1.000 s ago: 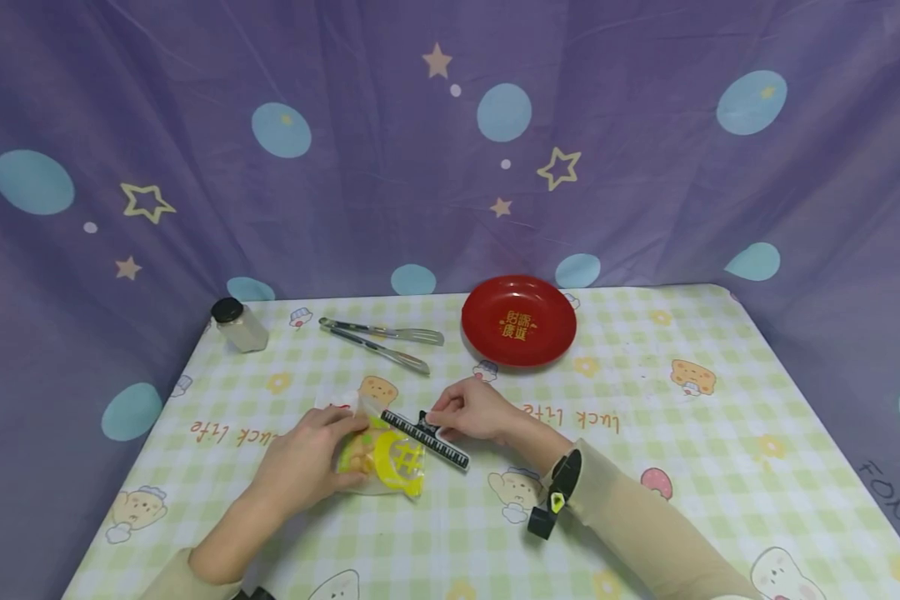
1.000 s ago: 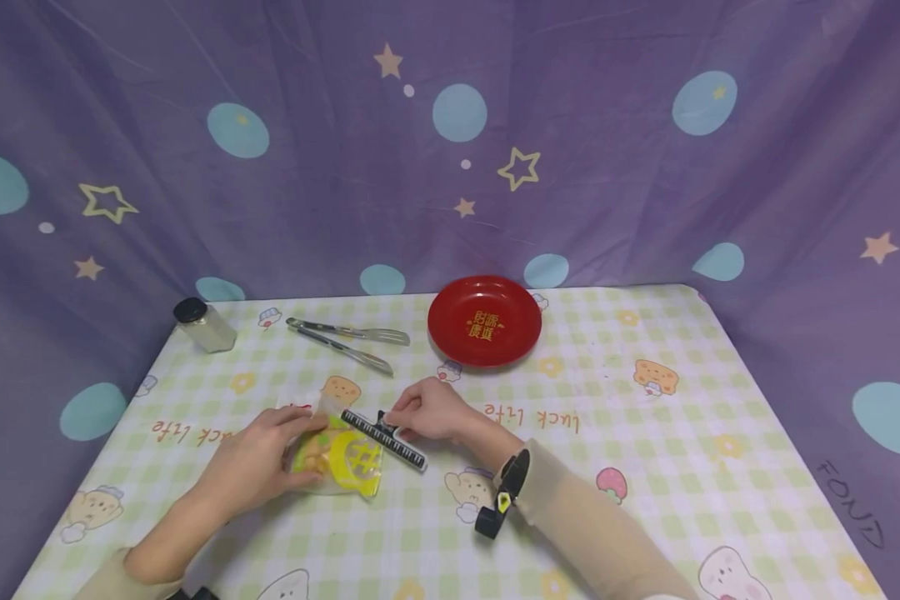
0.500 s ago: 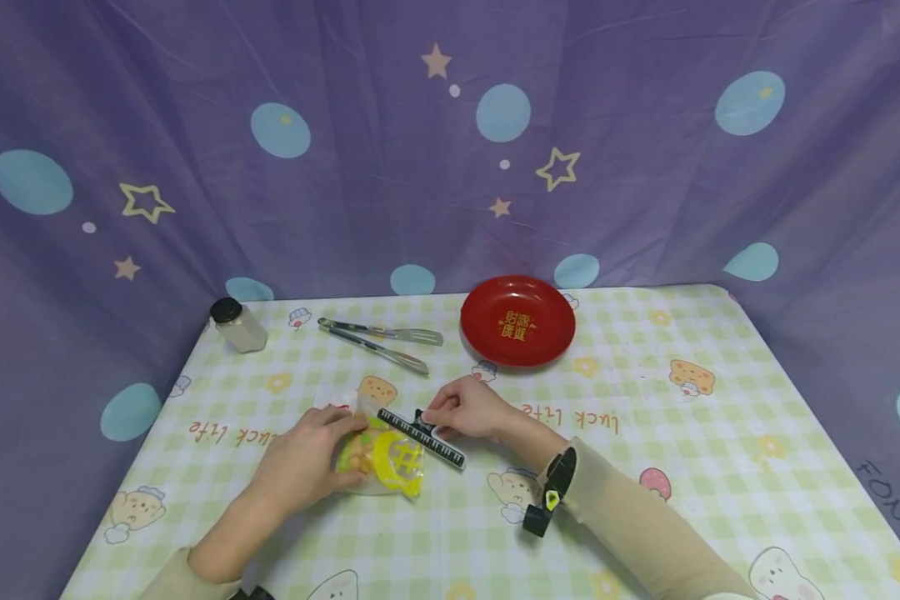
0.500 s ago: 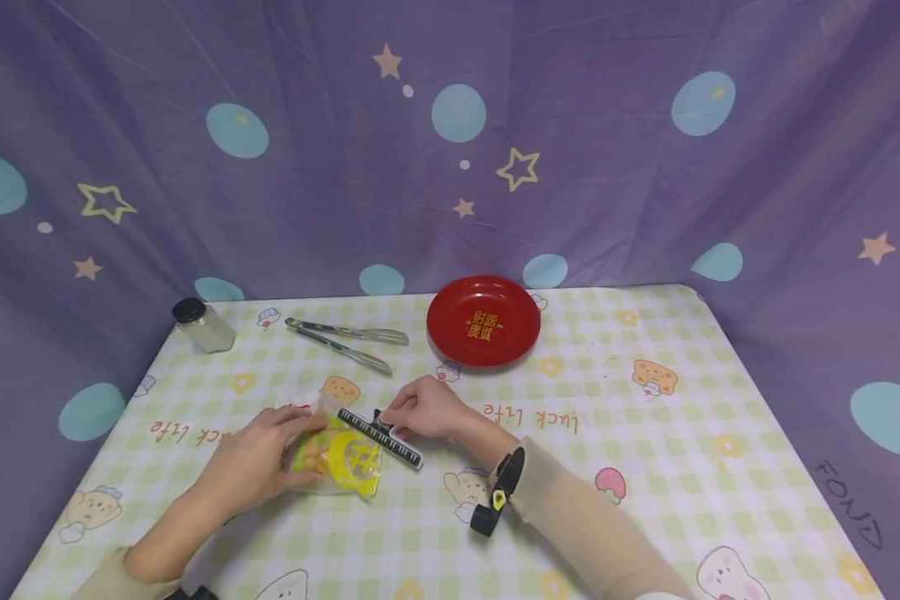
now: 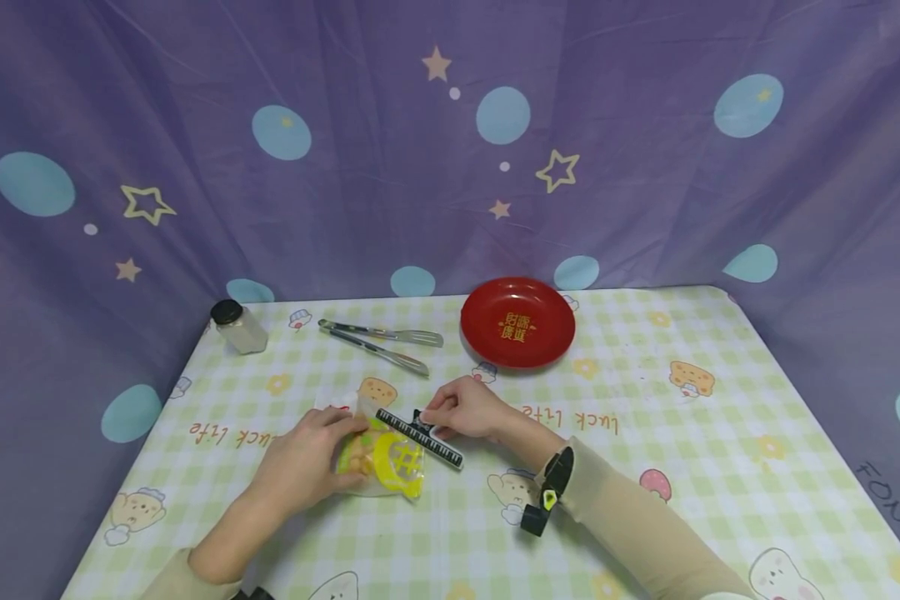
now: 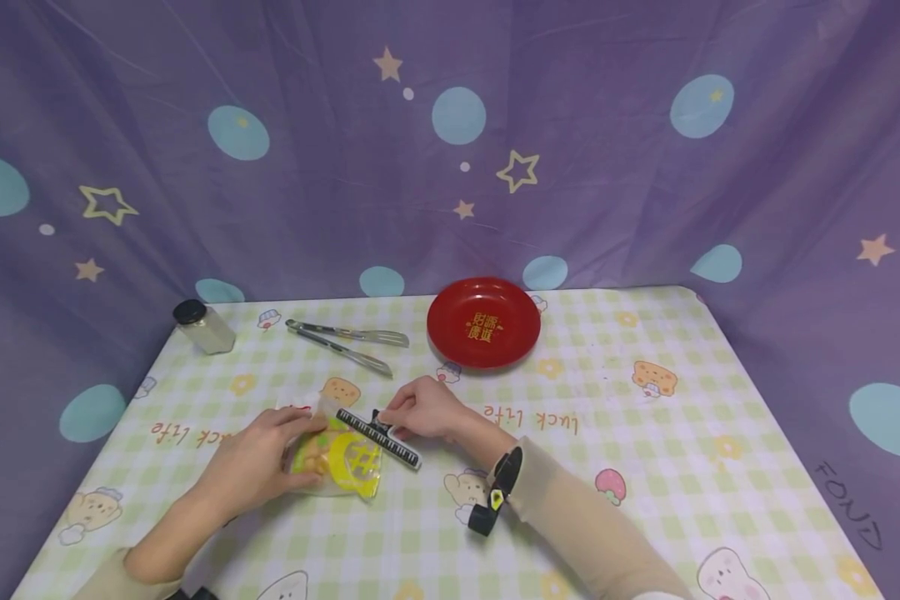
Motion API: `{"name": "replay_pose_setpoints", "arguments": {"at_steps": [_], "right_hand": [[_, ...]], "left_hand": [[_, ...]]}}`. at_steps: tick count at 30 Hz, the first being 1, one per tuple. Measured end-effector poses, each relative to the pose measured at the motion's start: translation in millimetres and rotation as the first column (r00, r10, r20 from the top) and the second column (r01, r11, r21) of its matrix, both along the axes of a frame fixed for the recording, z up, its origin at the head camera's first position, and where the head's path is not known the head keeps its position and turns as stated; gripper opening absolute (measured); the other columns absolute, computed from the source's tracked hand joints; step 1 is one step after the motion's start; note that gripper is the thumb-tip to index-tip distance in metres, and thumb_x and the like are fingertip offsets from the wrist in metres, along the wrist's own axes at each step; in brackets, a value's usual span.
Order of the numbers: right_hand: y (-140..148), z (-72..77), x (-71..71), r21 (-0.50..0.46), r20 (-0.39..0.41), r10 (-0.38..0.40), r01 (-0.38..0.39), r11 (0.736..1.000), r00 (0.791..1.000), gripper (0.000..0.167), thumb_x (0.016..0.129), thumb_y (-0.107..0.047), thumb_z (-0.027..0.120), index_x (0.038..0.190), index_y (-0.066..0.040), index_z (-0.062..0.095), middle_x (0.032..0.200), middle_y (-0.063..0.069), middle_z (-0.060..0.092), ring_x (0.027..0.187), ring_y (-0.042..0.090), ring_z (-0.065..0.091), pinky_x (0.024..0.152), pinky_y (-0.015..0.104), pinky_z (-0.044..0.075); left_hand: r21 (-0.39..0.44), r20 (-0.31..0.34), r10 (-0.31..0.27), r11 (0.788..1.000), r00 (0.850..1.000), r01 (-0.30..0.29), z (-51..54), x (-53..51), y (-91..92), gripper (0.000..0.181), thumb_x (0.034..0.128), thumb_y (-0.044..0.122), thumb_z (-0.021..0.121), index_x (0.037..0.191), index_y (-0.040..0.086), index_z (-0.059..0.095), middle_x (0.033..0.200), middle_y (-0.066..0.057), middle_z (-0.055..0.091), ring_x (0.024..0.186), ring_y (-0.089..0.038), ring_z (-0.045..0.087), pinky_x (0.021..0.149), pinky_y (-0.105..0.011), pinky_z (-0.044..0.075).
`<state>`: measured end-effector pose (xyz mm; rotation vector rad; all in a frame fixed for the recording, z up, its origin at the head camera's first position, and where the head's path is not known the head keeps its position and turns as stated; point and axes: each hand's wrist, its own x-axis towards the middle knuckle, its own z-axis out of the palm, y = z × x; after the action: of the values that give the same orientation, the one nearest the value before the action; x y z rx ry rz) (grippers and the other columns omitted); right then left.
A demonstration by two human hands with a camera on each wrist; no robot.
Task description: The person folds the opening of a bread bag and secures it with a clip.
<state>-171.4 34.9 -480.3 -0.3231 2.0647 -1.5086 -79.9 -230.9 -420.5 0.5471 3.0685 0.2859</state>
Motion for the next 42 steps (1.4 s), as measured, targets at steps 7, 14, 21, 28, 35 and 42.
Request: {"name": "replay_pose_setpoints", "arguments": {"at_steps": [7, 14, 21, 28, 35, 42], "right_hand": [[-1.7, 1.0, -0.7, 0.018, 0.008, -0.005, 0.005, 1.0, 1.0, 0.016, 0.096, -0.02, 0.08, 0.097, -0.005, 0.077, 0.078, 0.005, 0.075, 0.068, 0.014, 0.075, 0.07, 0.03, 0.065], [-4.0, 0.9, -1.9, 0.03, 0.002, -0.01, 0.01, 0.999, 1.0, 0.016, 0.096, -0.022, 0.081, 0.096, -0.006, 0.078, 0.078, 0.006, 0.075, 0.068, 0.014, 0.075, 0.071, 0.03, 0.065], [-6.0, 0.4, -3.4, 0.01, 0.013, -0.011, 0.011, 1.0, 1.0, 0.016, 0.096, -0.021, 0.081, 0.097, -0.005, 0.078, 0.08, 0.006, 0.076, 0.068, 0.014, 0.075, 0.071, 0.031, 0.065], [-8.3, 0.6, -4.5, -0.002, 0.003, -0.01, 0.01, 1.0, 1.0, 0.015, 0.096, -0.019, 0.081, 0.096, -0.004, 0.077, 0.078, 0.006, 0.075, 0.067, 0.013, 0.075, 0.07, 0.03, 0.065], [-11.6, -0.2, -6.6, -0.011, 0.0, -0.007, 0.007, 1.0, 1.0, 0.015, 0.096, -0.018, 0.08, 0.097, -0.004, 0.078, 0.079, 0.006, 0.076, 0.068, 0.013, 0.076, 0.07, 0.03, 0.065], [-14.5, 1.8, -8.3, -0.008, -0.002, -0.013, 0.013, 1.0, 1.0, 0.015, 0.095, -0.018, 0.081, 0.096, -0.004, 0.078, 0.08, 0.006, 0.077, 0.068, 0.013, 0.076, 0.07, 0.03, 0.065]], "left_hand": [[0.0, 0.002, -0.001, 1.0, 1.0, 0.001, -0.7, -0.2, 0.0, 0.072, 0.0658, 0.042, 0.101, 0.129, 0.021, 0.075, 0.132, -0.007, 0.072, 0.119, -0.03, 0.067, 0.081, -0.053, 0.064], [0.006, -0.002, -0.001, 1.0, 1.0, 0.001, -1.3, -1.7, -1.3, 0.072, 0.0653, 0.042, 0.101, 0.129, 0.02, 0.075, 0.134, -0.01, 0.071, 0.121, -0.032, 0.067, 0.083, -0.055, 0.064], [0.007, -0.007, -0.004, 1.0, 1.0, 0.004, -0.8, -2.0, -1.7, 0.072, 0.0646, 0.042, 0.101, 0.129, 0.021, 0.075, 0.133, -0.01, 0.071, 0.12, -0.032, 0.068, 0.082, -0.055, 0.064], [0.001, -0.002, -0.006, 1.0, 1.0, 0.006, -1.4, -2.7, -1.7, 0.072, 0.0654, 0.043, 0.101, 0.13, 0.022, 0.075, 0.134, -0.011, 0.071, 0.121, -0.033, 0.067, 0.081, -0.055, 0.064], [0.002, -0.002, -0.005, 1.0, 1.0, 0.005, -1.5, -3.2, -1.8, 0.073, 0.0653, 0.042, 0.101, 0.13, 0.022, 0.075, 0.133, -0.011, 0.071, 0.121, -0.033, 0.067, 0.08, -0.054, 0.064], [0.007, -0.002, -0.01, 1.0, 1.0, 0.01, -2.2, -3.6, -2.3, 0.073, 0.0657, 0.043, 0.101, 0.13, 0.021, 0.075, 0.132, -0.01, 0.071, 0.12, -0.032, 0.067, 0.08, -0.053, 0.064]]}}
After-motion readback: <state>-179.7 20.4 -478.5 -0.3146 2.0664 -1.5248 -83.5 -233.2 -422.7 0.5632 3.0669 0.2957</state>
